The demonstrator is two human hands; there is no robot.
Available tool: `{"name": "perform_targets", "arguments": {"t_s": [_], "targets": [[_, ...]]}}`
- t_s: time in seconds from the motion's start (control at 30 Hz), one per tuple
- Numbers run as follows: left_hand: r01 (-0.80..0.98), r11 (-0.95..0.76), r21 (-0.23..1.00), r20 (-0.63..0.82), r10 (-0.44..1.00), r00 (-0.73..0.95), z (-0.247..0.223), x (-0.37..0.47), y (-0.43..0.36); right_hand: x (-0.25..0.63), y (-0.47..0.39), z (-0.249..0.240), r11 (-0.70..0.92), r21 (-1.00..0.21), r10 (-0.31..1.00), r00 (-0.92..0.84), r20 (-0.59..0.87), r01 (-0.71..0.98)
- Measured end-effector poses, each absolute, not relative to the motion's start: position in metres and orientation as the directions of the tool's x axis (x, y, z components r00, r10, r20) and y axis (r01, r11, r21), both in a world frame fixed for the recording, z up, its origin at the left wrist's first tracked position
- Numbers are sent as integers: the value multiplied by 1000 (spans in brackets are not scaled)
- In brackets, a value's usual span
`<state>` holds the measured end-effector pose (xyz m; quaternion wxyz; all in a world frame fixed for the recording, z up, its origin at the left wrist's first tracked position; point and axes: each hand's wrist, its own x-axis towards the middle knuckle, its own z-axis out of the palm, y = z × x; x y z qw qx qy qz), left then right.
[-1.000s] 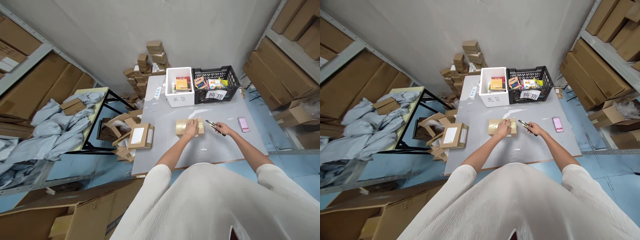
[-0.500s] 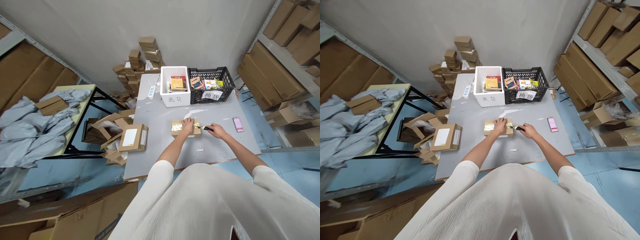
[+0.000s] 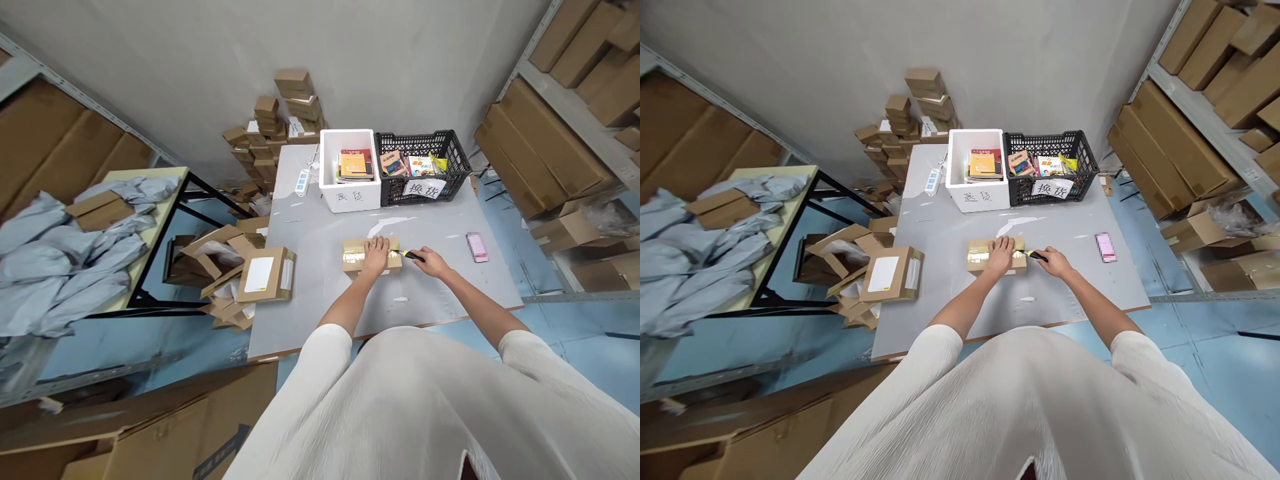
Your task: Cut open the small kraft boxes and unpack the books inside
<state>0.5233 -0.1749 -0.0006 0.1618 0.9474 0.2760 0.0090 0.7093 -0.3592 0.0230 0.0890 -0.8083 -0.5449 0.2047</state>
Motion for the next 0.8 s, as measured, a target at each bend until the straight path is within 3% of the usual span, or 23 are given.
{"name": "perform_targets", "arguments": {"t_s": [0.3,0.47,0.8], "targets": [[538,-781,318,-98,537,838,6,520,-180,721,-361,16,-362,-330,931,318,-182,872],[546,-780,305,-84,549,831,1,519,-180,744,-372,13,-518,-404,849,512,-133,754],[550,-761,343,-124,544,830,-1,504,-175,737,-374,-18,-631,-515,751,621,-222,580]]}}
